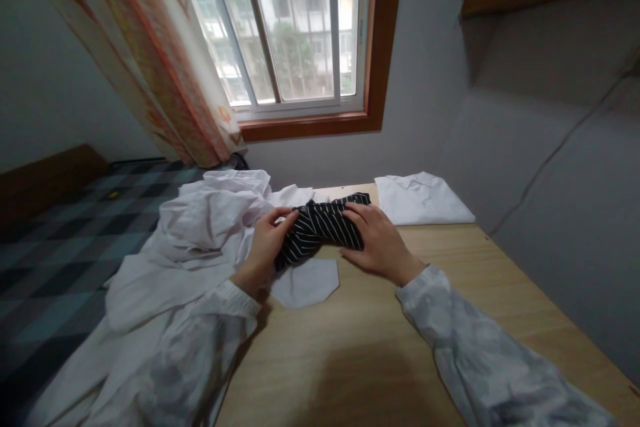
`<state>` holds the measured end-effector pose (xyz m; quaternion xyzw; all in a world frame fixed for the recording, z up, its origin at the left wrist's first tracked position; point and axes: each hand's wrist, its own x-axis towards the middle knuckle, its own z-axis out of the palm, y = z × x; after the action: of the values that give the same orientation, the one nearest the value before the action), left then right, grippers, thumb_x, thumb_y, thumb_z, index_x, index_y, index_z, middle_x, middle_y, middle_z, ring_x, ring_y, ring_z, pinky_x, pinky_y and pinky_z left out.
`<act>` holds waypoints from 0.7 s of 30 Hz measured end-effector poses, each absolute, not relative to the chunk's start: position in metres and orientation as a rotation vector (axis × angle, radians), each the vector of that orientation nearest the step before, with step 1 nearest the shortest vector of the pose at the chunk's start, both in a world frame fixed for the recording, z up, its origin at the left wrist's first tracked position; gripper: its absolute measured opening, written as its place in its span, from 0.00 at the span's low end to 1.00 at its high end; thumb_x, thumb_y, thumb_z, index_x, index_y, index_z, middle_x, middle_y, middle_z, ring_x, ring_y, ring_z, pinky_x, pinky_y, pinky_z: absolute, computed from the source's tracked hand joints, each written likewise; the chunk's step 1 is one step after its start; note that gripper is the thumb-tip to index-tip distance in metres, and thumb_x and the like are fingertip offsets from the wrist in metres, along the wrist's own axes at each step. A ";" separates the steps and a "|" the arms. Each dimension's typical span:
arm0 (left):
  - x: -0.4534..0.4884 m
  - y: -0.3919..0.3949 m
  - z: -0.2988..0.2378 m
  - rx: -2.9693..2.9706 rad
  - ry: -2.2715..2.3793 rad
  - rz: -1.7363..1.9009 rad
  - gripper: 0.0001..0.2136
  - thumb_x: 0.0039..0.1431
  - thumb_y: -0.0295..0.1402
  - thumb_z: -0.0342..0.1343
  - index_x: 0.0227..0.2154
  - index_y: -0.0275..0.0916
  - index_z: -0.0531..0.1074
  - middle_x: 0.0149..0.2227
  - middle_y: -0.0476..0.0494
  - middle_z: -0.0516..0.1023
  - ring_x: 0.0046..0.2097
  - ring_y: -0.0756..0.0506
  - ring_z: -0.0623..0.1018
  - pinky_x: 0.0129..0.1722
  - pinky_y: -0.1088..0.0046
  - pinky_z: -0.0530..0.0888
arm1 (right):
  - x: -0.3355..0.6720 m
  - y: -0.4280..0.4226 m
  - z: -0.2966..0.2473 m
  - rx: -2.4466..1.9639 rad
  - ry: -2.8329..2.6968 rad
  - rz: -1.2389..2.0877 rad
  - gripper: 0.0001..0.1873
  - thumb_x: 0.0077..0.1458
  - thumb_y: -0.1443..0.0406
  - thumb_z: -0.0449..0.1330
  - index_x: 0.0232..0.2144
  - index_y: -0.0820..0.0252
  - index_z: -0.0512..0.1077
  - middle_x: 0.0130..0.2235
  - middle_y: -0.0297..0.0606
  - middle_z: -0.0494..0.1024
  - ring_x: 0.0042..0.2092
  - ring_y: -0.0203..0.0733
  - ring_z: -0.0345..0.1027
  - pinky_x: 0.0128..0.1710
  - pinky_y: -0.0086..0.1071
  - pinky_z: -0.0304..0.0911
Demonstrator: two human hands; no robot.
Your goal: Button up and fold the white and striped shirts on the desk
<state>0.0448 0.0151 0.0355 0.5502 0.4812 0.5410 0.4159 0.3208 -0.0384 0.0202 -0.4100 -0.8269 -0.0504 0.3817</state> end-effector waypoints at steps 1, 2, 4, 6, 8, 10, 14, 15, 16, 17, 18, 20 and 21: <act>0.041 0.017 0.038 1.368 1.222 1.374 0.18 0.54 0.47 0.71 0.38 0.37 0.83 0.31 0.45 0.82 0.30 0.47 0.78 0.30 0.73 0.72 | 0.324 -0.033 0.015 -1.115 -2.027 -0.151 0.42 0.60 0.49 0.70 0.69 0.58 0.63 0.70 0.55 0.67 0.70 0.65 0.61 0.69 0.61 0.59; 0.038 0.019 0.040 1.363 1.229 1.384 0.18 0.54 0.47 0.71 0.38 0.38 0.83 0.31 0.45 0.82 0.30 0.47 0.78 0.31 0.72 0.72 | 0.327 -0.028 0.009 -1.196 -1.935 -0.157 0.42 0.60 0.49 0.70 0.68 0.60 0.64 0.69 0.57 0.68 0.68 0.66 0.62 0.68 0.60 0.61; 0.035 0.021 0.041 1.365 1.231 1.378 0.17 0.54 0.47 0.71 0.38 0.37 0.83 0.31 0.44 0.82 0.31 0.47 0.78 0.33 0.71 0.73 | 0.331 -0.019 -0.004 -1.348 -1.805 -0.106 0.34 0.60 0.47 0.70 0.59 0.62 0.73 0.59 0.58 0.77 0.60 0.65 0.70 0.60 0.57 0.67; 0.033 0.021 0.041 1.359 1.230 1.348 0.17 0.55 0.47 0.71 0.37 0.37 0.83 0.32 0.43 0.82 0.32 0.46 0.79 0.35 0.69 0.74 | 0.334 -0.014 -0.014 -1.437 -1.800 0.029 0.23 0.61 0.45 0.67 0.42 0.59 0.78 0.43 0.50 0.82 0.48 0.60 0.75 0.51 0.50 0.69; 0.032 0.022 0.038 1.348 1.229 1.320 0.18 0.55 0.47 0.71 0.38 0.37 0.83 0.32 0.43 0.83 0.33 0.44 0.80 0.35 0.68 0.75 | 0.335 -0.012 -0.019 -1.445 -1.792 0.208 0.22 0.65 0.46 0.64 0.32 0.56 0.77 0.35 0.43 0.81 0.40 0.53 0.74 0.44 0.43 0.68; 0.031 0.023 0.035 1.365 1.224 1.293 0.18 0.55 0.48 0.70 0.38 0.38 0.82 0.33 0.42 0.83 0.34 0.43 0.81 0.36 0.67 0.75 | 0.334 -0.013 -0.017 -1.389 -1.654 0.371 0.22 0.67 0.46 0.61 0.32 0.56 0.77 0.33 0.40 0.81 0.37 0.49 0.72 0.40 0.39 0.66; 0.026 0.029 0.029 1.534 1.200 1.177 0.16 0.60 0.48 0.67 0.37 0.39 0.82 0.37 0.39 0.85 0.39 0.41 0.82 0.39 0.65 0.77 | 0.335 -0.010 0.002 -1.213 -1.219 0.605 0.23 0.64 0.43 0.63 0.39 0.57 0.77 0.37 0.40 0.83 0.37 0.46 0.74 0.39 0.37 0.68; 0.024 0.030 0.027 1.593 1.219 1.134 0.16 0.61 0.48 0.65 0.39 0.39 0.82 0.36 0.39 0.84 0.38 0.41 0.81 0.39 0.65 0.77 | 0.337 -0.008 0.007 -1.175 -1.126 0.647 0.24 0.62 0.42 0.65 0.40 0.56 0.78 0.39 0.40 0.84 0.39 0.47 0.75 0.40 0.38 0.70; 0.022 0.030 0.025 1.659 1.251 1.089 0.17 0.62 0.48 0.65 0.41 0.39 0.82 0.36 0.40 0.84 0.37 0.41 0.81 0.39 0.64 0.77 | 0.341 -0.005 0.012 -1.145 -1.050 0.682 0.26 0.61 0.41 0.66 0.42 0.56 0.78 0.42 0.41 0.85 0.42 0.48 0.77 0.43 0.38 0.72; 0.021 0.030 0.023 1.734 1.290 1.043 0.18 0.61 0.48 0.65 0.44 0.39 0.81 0.36 0.40 0.84 0.37 0.41 0.81 0.39 0.63 0.77 | 0.346 -0.002 0.016 -1.128 -0.997 0.710 0.27 0.59 0.40 0.67 0.44 0.56 0.79 0.44 0.41 0.85 0.44 0.48 0.78 0.46 0.39 0.73; 0.020 0.029 0.021 1.818 1.322 0.994 0.20 0.61 0.49 0.66 0.47 0.39 0.80 0.37 0.40 0.84 0.37 0.40 0.81 0.41 0.62 0.77 | 0.353 0.001 0.019 -1.124 -0.972 0.730 0.29 0.58 0.39 0.67 0.45 0.55 0.79 0.45 0.41 0.86 0.46 0.49 0.79 0.48 0.40 0.74; 0.018 0.025 0.017 1.989 1.355 0.905 0.25 0.59 0.49 0.68 0.53 0.39 0.78 0.45 0.36 0.85 0.44 0.37 0.83 0.47 0.59 0.78 | 0.368 0.007 0.023 -1.154 -0.997 0.768 0.31 0.56 0.38 0.68 0.47 0.55 0.80 0.45 0.41 0.86 0.48 0.51 0.81 0.52 0.42 0.74; 0.018 0.023 0.015 2.058 1.369 0.866 0.27 0.58 0.50 0.69 0.56 0.40 0.77 0.50 0.35 0.84 0.47 0.36 0.83 0.50 0.58 0.77 | 0.376 0.009 0.024 -1.187 -1.033 0.787 0.32 0.56 0.37 0.69 0.46 0.55 0.81 0.44 0.41 0.87 0.49 0.52 0.81 0.52 0.42 0.75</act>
<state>0.0184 0.0234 0.0152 0.7591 0.5048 0.3195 0.2584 0.3757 0.0086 0.0236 -0.5199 -0.4524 0.3448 0.6373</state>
